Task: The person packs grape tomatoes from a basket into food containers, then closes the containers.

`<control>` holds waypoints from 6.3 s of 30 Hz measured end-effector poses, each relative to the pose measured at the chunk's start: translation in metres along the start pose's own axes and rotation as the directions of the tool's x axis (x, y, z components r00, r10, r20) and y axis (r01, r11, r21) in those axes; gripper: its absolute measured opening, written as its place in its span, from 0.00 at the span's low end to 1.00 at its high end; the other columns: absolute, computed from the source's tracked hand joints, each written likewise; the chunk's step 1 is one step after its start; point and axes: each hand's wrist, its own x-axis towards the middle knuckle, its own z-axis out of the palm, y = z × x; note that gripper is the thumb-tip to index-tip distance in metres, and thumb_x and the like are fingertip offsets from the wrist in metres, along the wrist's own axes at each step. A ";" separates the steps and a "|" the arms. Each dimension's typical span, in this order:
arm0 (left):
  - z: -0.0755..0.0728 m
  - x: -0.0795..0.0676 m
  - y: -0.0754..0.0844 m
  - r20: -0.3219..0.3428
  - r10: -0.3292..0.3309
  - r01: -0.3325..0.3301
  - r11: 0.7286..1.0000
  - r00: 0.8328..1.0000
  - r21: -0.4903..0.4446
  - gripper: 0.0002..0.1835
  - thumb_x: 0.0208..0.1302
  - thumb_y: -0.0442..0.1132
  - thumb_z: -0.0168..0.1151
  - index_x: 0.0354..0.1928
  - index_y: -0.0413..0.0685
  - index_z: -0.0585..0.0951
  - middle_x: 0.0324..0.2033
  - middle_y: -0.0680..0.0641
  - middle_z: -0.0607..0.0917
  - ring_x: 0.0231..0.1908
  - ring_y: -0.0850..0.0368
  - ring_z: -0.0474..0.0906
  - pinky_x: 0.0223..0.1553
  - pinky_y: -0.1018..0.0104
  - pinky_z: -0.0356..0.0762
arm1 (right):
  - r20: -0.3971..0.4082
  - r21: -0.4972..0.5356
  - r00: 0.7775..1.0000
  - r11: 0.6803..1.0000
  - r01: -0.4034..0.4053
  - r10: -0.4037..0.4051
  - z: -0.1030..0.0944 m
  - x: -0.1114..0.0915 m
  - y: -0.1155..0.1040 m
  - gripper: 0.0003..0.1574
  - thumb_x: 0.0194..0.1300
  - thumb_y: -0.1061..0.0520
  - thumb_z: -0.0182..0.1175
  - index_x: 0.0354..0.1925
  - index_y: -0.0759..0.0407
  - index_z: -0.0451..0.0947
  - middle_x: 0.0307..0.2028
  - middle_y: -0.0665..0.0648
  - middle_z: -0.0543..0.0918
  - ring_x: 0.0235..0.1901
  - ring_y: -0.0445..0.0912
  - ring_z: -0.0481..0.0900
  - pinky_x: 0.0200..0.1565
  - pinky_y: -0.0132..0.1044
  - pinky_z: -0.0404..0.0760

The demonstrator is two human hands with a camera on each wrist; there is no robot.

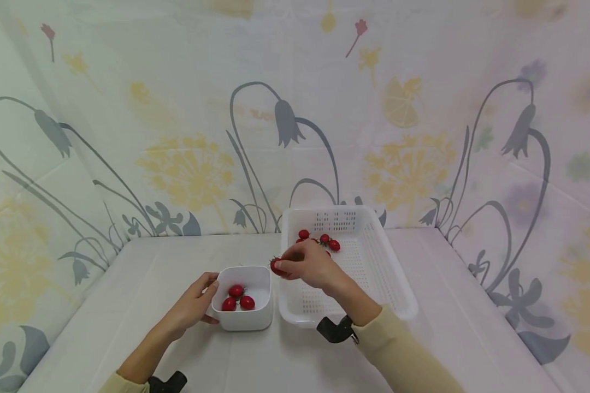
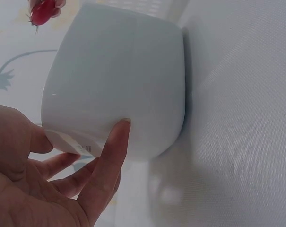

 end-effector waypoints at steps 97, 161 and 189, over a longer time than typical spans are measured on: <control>-0.001 0.001 0.001 0.004 0.005 -0.005 1.000 1.000 0.003 0.20 0.81 0.40 0.46 0.68 0.42 0.68 0.66 0.33 0.70 0.59 0.31 0.74 0.29 0.53 0.89 | 0.139 -0.543 0.990 0.835 0.089 -0.015 0.017 0.021 -0.018 0.15 0.71 0.54 0.64 0.50 0.61 0.84 0.42 0.53 0.86 0.42 0.46 0.81 0.44 0.38 0.86; 0.001 0.001 0.002 -0.018 -0.003 0.003 1.000 1.000 -0.008 0.18 0.80 0.37 0.48 0.66 0.42 0.70 0.64 0.35 0.73 0.54 0.35 0.78 0.28 0.53 0.89 | -0.078 -0.284 0.888 0.844 -0.455 0.453 -0.071 0.074 0.103 0.15 0.65 0.55 0.70 0.28 0.65 0.81 0.23 0.59 0.85 0.23 0.46 0.85 0.33 0.39 0.90; 0.000 0.001 0.000 -0.007 0.006 -0.006 1.000 1.000 -0.005 0.18 0.81 0.38 0.47 0.67 0.42 0.70 0.64 0.35 0.73 0.53 0.37 0.78 0.29 0.54 0.89 | -0.023 -0.188 0.950 0.931 -0.311 0.313 -0.070 0.069 0.080 0.22 0.65 0.63 0.68 0.51 0.77 0.78 0.45 0.65 0.83 0.37 0.48 0.86 0.48 0.45 0.89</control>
